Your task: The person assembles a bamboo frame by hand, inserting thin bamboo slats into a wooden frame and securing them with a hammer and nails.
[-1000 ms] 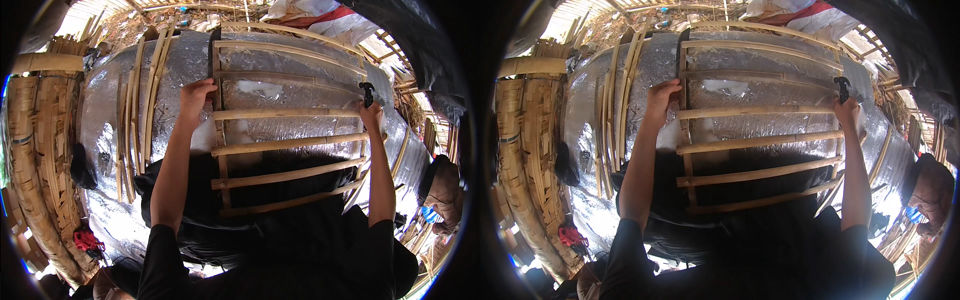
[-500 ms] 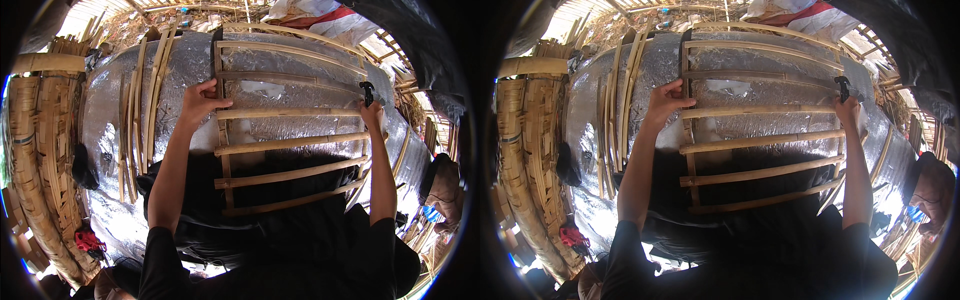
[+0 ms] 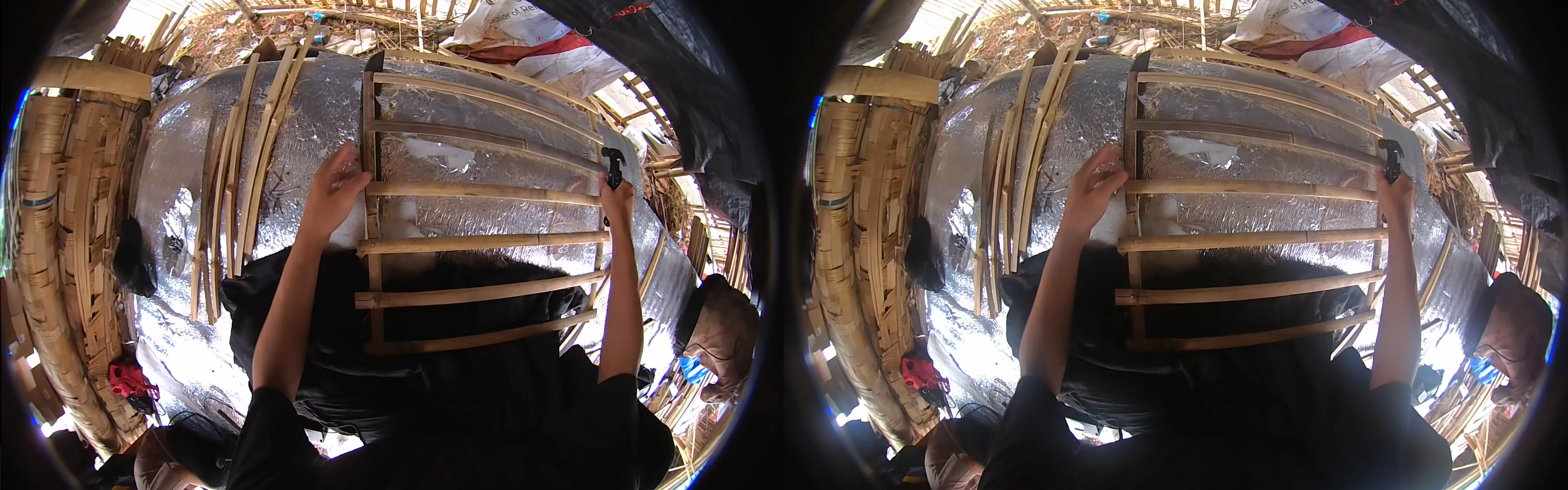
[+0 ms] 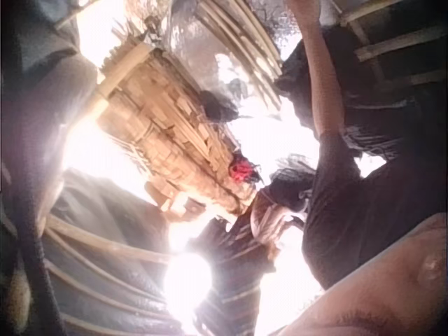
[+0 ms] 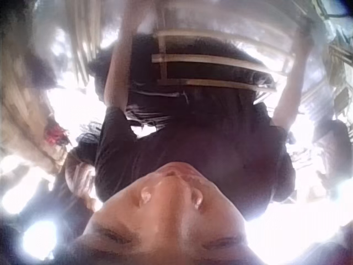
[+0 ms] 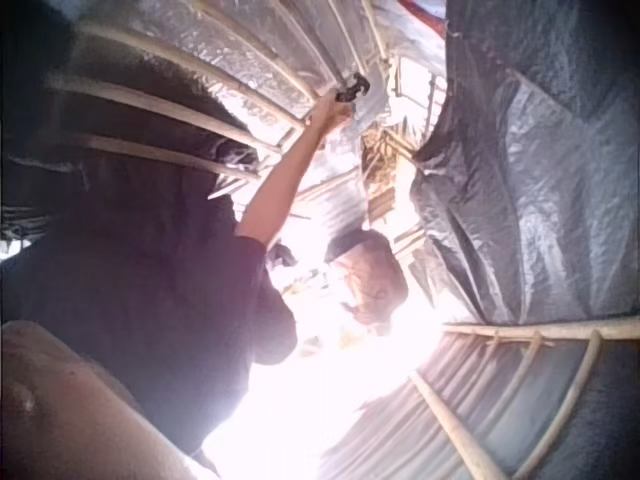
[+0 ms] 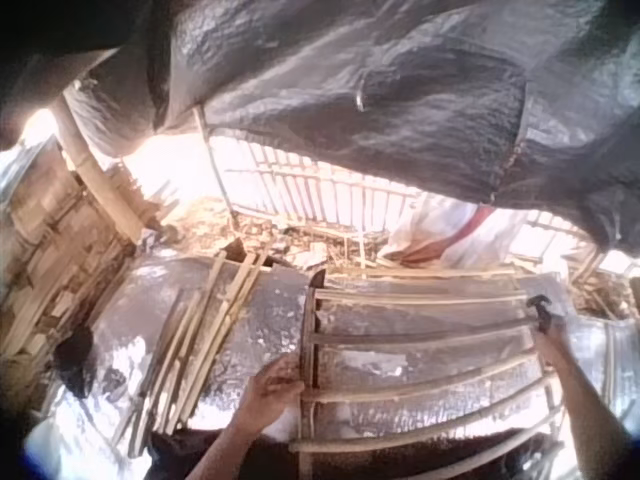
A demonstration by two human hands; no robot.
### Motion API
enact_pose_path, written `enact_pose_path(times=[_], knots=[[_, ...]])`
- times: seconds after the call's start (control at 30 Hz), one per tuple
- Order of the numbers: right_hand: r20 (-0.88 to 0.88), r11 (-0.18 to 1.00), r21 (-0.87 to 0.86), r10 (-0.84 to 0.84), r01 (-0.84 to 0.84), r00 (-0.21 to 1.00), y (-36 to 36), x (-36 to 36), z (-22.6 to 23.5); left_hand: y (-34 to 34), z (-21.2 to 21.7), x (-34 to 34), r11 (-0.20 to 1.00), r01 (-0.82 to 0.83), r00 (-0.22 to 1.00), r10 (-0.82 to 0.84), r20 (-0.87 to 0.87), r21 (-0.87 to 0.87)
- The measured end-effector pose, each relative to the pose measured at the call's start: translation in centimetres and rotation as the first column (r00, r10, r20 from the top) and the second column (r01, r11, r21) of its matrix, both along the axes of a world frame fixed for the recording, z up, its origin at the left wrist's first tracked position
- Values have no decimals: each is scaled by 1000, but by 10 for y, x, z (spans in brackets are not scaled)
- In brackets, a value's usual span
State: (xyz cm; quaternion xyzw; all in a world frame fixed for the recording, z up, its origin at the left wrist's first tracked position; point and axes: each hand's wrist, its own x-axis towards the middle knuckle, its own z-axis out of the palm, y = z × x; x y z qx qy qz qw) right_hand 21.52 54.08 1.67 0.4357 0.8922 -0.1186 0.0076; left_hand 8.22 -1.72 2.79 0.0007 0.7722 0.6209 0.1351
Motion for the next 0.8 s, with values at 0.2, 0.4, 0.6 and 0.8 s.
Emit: enact_pose_path(times=[0.2,0.4,0.6,0.8], knots=[[-152,975,131,201,-182,968,-62,-16,47,-1,19,58,937,45,995,-73,-69,-347],[-239,632,-393,631,-668,738,-253,-60,77,5,-3,63,948,32,977,-95,-188,-316],[-227,582,-373,698,-722,680,-285,-67,49,3,-27,69,998,-1,994,-6,-107,-65],[-45,614,-520,674,-594,737,-293,-81,62,5,-29,67,999,-19,996,22,-84,28]])
